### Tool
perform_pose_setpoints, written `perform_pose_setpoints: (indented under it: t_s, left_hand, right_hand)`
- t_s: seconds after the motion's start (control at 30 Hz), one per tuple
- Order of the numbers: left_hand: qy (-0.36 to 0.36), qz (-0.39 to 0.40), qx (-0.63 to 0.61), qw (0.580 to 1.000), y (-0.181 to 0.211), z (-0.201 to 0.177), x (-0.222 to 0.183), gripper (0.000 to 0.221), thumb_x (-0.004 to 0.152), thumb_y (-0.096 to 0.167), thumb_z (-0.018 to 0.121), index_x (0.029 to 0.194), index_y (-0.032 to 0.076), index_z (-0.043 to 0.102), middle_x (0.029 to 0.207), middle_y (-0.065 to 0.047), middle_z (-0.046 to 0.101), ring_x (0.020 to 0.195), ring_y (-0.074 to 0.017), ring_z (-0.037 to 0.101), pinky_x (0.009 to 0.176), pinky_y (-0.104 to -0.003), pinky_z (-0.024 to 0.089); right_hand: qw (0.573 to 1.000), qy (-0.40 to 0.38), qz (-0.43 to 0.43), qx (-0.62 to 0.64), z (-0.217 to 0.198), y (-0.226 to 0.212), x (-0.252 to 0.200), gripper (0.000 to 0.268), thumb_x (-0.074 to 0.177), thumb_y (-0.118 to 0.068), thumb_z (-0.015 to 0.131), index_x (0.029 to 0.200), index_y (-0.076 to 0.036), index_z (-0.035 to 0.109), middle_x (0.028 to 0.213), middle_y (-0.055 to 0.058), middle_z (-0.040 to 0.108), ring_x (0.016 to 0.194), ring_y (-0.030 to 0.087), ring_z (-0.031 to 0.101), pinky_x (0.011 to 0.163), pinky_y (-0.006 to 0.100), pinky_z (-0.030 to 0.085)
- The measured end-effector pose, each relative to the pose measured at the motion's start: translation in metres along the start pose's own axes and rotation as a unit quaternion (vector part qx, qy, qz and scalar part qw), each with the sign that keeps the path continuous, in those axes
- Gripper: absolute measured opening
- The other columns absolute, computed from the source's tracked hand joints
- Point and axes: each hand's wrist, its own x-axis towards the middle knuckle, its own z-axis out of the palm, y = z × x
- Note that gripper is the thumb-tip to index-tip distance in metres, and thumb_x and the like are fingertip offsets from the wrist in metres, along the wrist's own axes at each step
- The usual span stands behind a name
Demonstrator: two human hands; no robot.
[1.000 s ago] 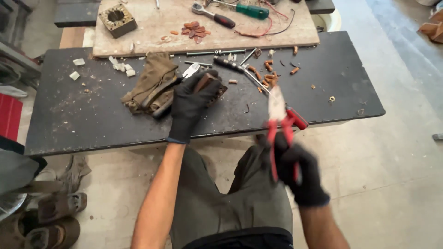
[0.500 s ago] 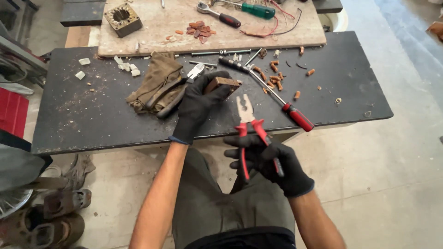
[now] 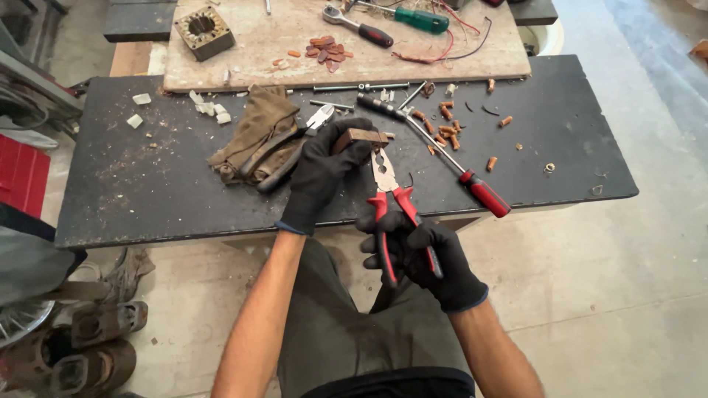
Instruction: Disassembling a motor stator by pulling out copper wire windings using pliers
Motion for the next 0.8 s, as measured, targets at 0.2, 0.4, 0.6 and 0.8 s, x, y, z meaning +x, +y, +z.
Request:
perform_pose_setpoints:
  t_s: [0.2,0.4,0.6,0.8]
  left_hand:
    - [0.019,-0.003,0.029,0.999,-0.009,0.001,0.002,0.042,0.085,0.012,0.088,0.122,0.005,0.070,0.103,-0.013,0.075,0.095,-0.0173,0.071,0.086,-0.035,0.061]
    - [0.016,0.001,0.118,0.993,-0.010,0.015,-0.006,0.038,0.079,0.011,0.091,0.115,0.015,0.079,0.092,-0.008,0.079,0.086,-0.0156,0.075,0.083,-0.030,0.061]
    - [0.032,0.060,0.210,0.975,0.001,0.012,-0.006,0.028,0.085,0.022,0.085,0.112,0.021,0.076,0.090,0.000,0.076,0.085,-0.0102,0.070,0.085,-0.026,0.057]
    - [0.057,0.123,0.242,0.961,-0.005,-0.002,0.002,0.017,0.097,0.026,0.071,0.109,0.015,0.069,0.108,0.000,0.074,0.102,-0.0117,0.067,0.094,-0.028,0.052]
  right_hand:
    - [0.978,0.191,0.016,0.080,0.053,-0.009,0.006,0.038,0.069,0.000,0.052,0.104,-0.003,0.067,0.078,0.032,0.066,0.062,0.055,0.067,0.042,0.051,0.054]
    - [0.951,0.301,0.024,0.057,0.085,-0.011,-0.003,0.027,0.068,0.004,0.057,0.090,-0.008,0.067,0.067,0.013,0.062,0.052,0.032,0.064,0.037,0.033,0.046]
    - [0.962,0.234,-0.129,-0.059,0.143,-0.005,-0.026,0.015,0.059,0.010,0.058,0.065,0.000,0.048,0.053,0.019,0.051,0.038,0.030,0.055,0.029,0.036,0.040]
    - [0.970,0.200,-0.091,-0.101,0.114,0.016,-0.052,0.055,0.042,0.007,0.042,0.096,0.007,0.035,0.067,0.027,0.048,0.037,0.032,0.045,0.028,0.040,0.032]
